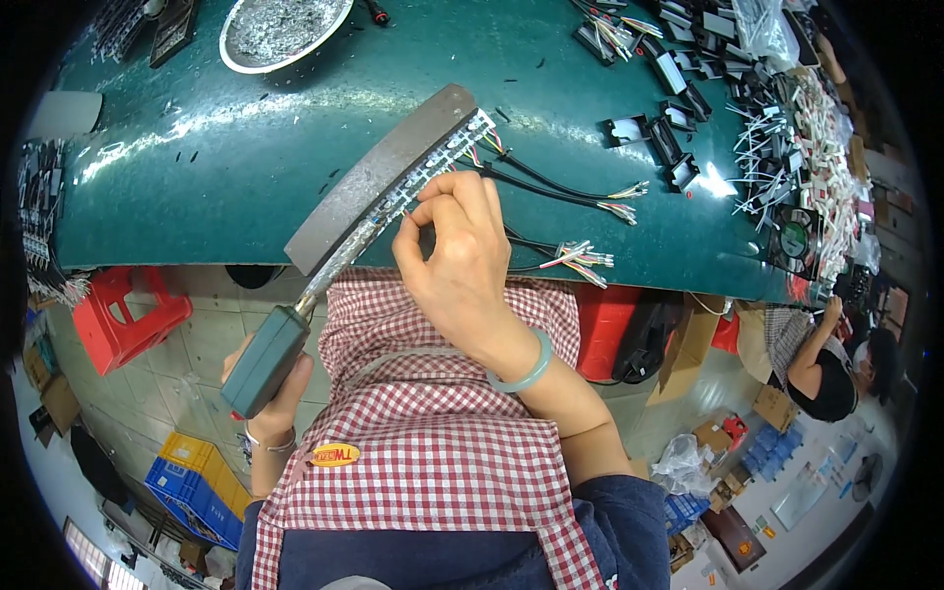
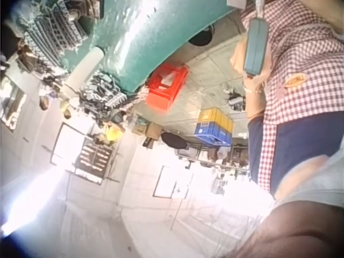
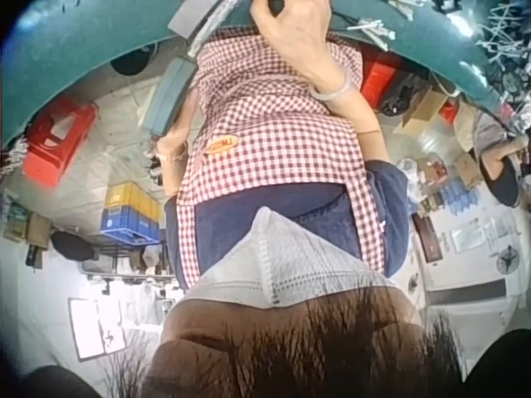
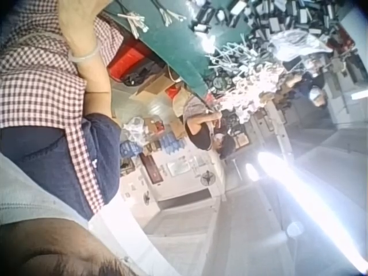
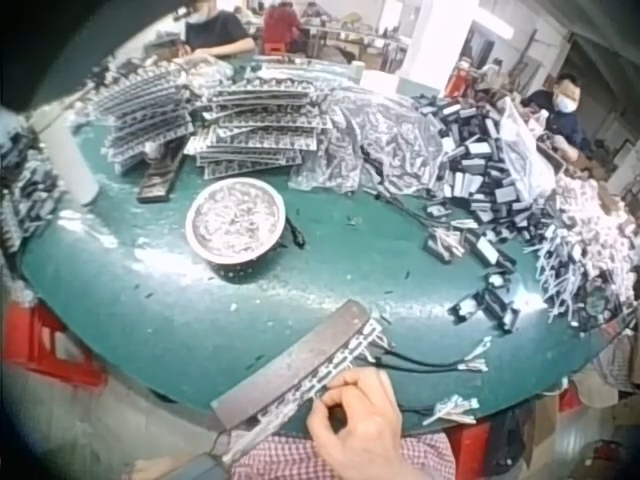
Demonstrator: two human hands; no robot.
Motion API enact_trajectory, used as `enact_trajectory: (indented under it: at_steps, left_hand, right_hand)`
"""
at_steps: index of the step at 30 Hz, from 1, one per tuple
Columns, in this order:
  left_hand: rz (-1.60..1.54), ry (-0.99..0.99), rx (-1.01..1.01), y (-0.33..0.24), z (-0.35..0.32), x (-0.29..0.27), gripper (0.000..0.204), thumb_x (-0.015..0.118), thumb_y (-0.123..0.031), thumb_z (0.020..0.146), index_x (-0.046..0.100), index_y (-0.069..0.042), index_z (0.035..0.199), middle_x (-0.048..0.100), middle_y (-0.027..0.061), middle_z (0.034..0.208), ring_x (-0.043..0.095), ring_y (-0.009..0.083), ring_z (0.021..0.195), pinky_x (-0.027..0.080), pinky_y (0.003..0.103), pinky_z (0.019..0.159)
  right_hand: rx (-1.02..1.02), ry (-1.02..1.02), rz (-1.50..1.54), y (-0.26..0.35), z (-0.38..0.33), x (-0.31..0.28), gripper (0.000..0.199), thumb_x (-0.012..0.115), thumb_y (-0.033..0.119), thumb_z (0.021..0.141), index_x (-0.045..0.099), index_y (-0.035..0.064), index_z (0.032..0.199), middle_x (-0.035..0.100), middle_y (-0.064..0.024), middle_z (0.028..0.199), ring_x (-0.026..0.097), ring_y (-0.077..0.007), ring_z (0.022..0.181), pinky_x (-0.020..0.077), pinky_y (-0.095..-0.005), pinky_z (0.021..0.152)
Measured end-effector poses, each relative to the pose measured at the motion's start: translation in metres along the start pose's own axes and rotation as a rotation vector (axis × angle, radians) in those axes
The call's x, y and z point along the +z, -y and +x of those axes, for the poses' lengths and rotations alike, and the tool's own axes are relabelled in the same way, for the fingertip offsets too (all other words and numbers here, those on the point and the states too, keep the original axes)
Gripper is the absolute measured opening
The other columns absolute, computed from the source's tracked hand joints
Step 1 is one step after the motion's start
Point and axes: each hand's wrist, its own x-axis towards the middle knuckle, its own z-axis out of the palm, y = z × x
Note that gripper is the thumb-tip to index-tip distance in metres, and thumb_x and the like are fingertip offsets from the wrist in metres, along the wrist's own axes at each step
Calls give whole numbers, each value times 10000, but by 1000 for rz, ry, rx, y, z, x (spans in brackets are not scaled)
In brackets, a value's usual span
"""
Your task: The person attaches wires to circuit board modules resting on a metal fixture by hand and solders the wire ends into place using a soldering tool.
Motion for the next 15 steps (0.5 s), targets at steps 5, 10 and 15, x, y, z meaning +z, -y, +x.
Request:
enact_trajectory:
  at_steps: [5,10,15]
  left_hand:
    - [-47,26,-69,3,2,4,243,732,3,634,682,59,865,684,161,844,693,276,701,545,311,640]
    - [-51,25,-101,5,3,4,248,735,-7,628,677,53,862,670,147,814,674,266,669,528,305,618]
    - [-55,43,-85,6,4,3,209,732,-3,632,671,33,828,646,127,771,646,259,626,505,309,573]
  right_hand:
    - [-1,-5,-16,0,0,1,88,689,-33,693,606,-26,721,582,-116,930,569,-274,868,471,-366,768]
    - [3,-13,-13,0,0,2,89,682,-35,694,597,-29,717,579,-116,928,568,-274,863,471,-365,758]
    - [5,-15,-22,2,1,2,85,672,-39,694,591,-29,719,578,-118,926,566,-274,857,471,-367,752]
